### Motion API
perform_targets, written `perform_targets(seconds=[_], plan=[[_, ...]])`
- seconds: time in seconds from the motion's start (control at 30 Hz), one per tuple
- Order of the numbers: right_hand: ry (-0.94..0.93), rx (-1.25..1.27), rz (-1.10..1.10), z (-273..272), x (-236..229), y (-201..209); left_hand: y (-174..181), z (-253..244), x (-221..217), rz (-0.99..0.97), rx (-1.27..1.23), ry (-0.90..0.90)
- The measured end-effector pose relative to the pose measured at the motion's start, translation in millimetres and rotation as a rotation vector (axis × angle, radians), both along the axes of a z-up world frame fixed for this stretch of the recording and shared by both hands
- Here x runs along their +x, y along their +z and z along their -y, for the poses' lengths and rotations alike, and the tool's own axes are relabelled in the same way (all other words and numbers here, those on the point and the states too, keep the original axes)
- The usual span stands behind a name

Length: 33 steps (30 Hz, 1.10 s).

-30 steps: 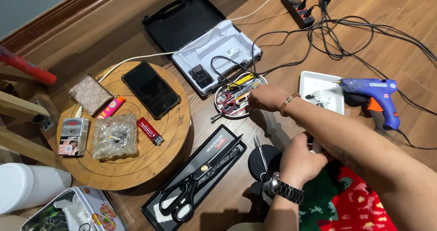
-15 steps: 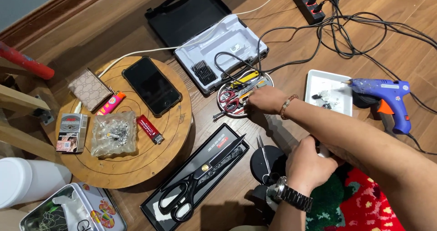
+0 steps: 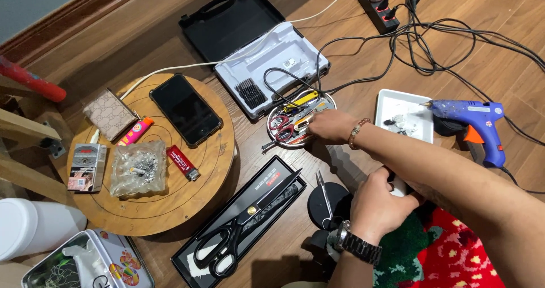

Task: The person is gluing small black fabric pieces onto a larger rug component using a hot glue gun and a metal tool for pressing.

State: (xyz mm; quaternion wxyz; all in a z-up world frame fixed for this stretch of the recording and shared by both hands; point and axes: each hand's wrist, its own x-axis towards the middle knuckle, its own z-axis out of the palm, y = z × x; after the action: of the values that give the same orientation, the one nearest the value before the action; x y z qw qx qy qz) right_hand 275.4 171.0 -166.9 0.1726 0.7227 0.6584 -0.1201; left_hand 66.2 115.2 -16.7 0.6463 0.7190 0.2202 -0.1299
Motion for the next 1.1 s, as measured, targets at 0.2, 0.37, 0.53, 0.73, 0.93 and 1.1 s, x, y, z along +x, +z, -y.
perform_targets(seconds=[0.2, 0.37, 0.53, 0.73, 0.93, 1.1], plan=[[-0.274, 0.021, -0.247, 27.9, 4.2, 92.9, 2.8, -0.3, -1.9, 0.201, -0.146, 0.158], [-0.705, 0.49, -0.752, 85.4, -24.1, 197.9, 29.9, -7.0, -1.4, 0.073, -0.285, 0.169], [-0.787, 0.886, -0.901, 169.5, -80.4, 249.6, 34.9, 9.4, -6.9, 0.327, -0.097, 0.134], [-1.128, 1.274, -0.948, 254.2, -146.5, 240.4, 73.4, 29.4, -20.4, 0.327, 0.099, 0.096], [-1.289, 1.469, -0.901, 289.2, -196.1, 237.3, 86.1, 64.5, -33.3, 0.459, 0.341, 0.147], [-1.316, 1.587, -0.979, 312.1, -216.2, 235.2, 97.5, 84.8, -44.8, 0.671, 0.438, 0.084]])
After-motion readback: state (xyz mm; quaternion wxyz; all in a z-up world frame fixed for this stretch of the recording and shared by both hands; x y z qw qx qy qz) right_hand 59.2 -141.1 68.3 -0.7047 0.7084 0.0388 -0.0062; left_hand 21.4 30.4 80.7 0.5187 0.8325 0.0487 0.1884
